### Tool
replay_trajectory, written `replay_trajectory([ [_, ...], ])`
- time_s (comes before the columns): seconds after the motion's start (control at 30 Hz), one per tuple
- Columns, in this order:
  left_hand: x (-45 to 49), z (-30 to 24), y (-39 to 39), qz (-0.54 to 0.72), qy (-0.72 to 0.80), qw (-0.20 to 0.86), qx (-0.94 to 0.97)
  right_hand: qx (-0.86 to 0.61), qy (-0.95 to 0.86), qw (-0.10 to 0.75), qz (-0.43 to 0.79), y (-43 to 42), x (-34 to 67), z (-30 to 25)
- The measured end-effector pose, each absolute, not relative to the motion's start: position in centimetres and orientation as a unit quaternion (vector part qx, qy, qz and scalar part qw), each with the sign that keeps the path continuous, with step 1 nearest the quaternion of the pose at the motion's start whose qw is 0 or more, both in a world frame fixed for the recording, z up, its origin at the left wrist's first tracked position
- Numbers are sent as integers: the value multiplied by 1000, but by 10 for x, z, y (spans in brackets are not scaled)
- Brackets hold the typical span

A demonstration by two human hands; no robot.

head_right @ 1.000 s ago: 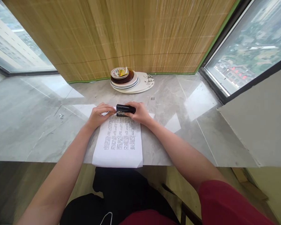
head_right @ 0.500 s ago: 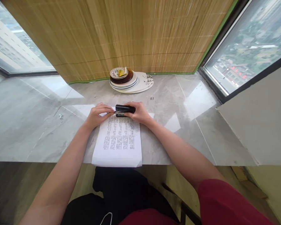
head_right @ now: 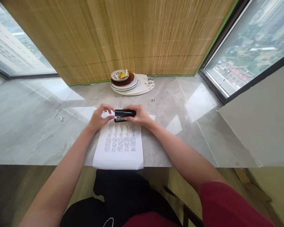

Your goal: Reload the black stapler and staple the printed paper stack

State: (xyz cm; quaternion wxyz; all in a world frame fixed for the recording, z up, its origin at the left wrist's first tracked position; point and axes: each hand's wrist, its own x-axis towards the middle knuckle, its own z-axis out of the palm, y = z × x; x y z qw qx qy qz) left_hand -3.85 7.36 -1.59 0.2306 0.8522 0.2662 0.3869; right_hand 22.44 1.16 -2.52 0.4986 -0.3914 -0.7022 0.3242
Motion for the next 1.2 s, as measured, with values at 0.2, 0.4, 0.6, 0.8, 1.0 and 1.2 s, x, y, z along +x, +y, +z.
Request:
replay_trajectory([
  [0.2, -23, -19, 74, 380, 258, 231, 858, -391, -697, 525, 293, 8, 215, -27],
  [0.4, -20, -11, 63, 385, 269, 172, 866, -473, -630, 537, 301, -2, 230, -6],
  [0.6, 2, -11, 39, 190, 74, 258, 944, -571, -669, 415, 232, -73, 290, 19],
  [0.8, 11, -18, 27, 87, 71, 210, 971, -599, -703, 312, 223, -130, 328, 5],
  [1.0, 9, -17, 27, 87, 81, 212, 970, -544, -743, 310, 239, -117, 313, -2],
  [1.2, 7, -18, 28, 111, 72, 231, 964, -522, -770, 300, 211, -112, 312, 1],
])
